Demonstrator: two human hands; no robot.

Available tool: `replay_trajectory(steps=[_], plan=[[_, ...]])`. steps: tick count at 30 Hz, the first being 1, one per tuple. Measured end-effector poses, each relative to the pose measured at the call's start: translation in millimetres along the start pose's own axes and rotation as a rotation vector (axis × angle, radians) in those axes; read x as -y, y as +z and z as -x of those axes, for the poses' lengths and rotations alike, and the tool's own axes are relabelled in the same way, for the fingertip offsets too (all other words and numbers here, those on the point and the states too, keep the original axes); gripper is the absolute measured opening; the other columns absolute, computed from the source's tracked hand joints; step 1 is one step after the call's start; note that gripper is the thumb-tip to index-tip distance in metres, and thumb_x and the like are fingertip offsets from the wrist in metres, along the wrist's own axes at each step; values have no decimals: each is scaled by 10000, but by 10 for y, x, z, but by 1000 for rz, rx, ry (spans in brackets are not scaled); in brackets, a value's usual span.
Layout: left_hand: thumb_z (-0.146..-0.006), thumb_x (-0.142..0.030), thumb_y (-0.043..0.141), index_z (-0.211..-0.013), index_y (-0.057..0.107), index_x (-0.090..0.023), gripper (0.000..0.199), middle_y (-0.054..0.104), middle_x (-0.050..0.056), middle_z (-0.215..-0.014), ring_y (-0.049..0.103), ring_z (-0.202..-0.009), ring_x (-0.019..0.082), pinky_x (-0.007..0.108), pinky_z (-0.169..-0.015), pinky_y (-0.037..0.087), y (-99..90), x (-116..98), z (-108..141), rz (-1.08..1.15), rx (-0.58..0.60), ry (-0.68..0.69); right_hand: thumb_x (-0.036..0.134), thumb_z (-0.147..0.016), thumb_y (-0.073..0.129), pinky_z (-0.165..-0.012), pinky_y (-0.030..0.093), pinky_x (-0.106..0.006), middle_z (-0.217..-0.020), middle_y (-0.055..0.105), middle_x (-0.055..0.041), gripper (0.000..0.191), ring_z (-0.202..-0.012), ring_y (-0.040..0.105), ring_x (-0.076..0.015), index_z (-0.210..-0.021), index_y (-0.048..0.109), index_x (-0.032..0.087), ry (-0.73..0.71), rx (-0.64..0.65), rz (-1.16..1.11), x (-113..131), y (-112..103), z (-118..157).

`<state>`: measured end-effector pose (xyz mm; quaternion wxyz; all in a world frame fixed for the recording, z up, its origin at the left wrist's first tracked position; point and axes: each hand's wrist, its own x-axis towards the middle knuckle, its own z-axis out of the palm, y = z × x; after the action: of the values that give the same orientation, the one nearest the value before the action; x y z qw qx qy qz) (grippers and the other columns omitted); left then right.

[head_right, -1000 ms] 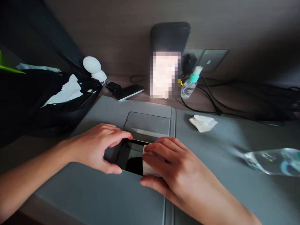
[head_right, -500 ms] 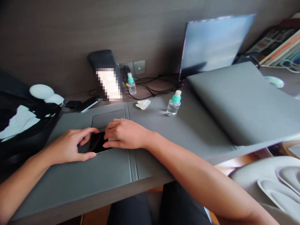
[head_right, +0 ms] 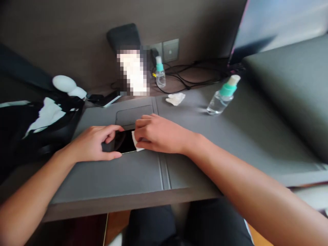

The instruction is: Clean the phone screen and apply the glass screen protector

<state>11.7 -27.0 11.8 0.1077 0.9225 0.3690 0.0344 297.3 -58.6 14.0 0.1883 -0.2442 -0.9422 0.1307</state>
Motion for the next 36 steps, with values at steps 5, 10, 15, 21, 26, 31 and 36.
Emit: replay_trajectory(steps=[5,10,15,21,26,31,36], plan=[[-756,-597,740,-1244,629,-200,638,554,-50,-715,553,-612,142,265,-594,369,-37,-15,-12,35,14,2,284,-1042,574,-915,436,-366,-1047,672,-89,210,-974,602,-203,-1122,738,180,42,-1,-47,-37,9,-16],[-748,-626,754,-1220,647,-185,655,577,-42,-727,536,-600,133,267,-610,366,-26,30,-13,90,-28,44,299,-1034,592,-935,444,-384,-1099,691,-99,204,-997,624,-207,-1088,757,192,69,-19,3,-43,47,-50],[-693,-660,798,-1184,670,-197,687,566,-53,-684,537,-585,129,252,-573,349,-5,113,-26,206,-29,61,290,-1044,570,-1013,423,-432,-1132,712,-93,221,-1000,634,-206,-1104,767,210,53,3,106,8,61,-156],[-702,-713,786,-1194,664,-195,725,624,-15,-777,589,-657,156,265,-605,375,28,135,-38,204,-86,87,255,-1058,522,-1042,416,-438,-1214,682,-117,268,-1073,633,-223,-1217,726,187,33,146,201,136,19,-400],[-664,-835,744,-1060,653,-187,765,610,-12,-762,567,-629,163,278,-588,351,43,136,-44,165,-123,98,249,-1069,484,-976,443,-429,-1176,685,-125,267,-1012,633,-232,-1150,722,159,19,150,262,166,113,-578],[-726,-832,697,-1018,673,-196,701,600,-22,-717,568,-602,149,274,-577,357,78,167,-32,142,-186,128,188,-1036,511,-956,456,-434,-1149,676,-144,237,-992,614,-249,-1162,704,133,5,136,353,228,196,-599],[-775,-813,666,-1282,667,-205,792,633,-31,-728,627,-636,145,265,-605,416,101,157,-10,142,-197,141,133,-1020,486,-991,468,-468,-1114,695,-137,276,-1006,618,-260,-1200,694,128,-13,191,419,241,30,-334]])
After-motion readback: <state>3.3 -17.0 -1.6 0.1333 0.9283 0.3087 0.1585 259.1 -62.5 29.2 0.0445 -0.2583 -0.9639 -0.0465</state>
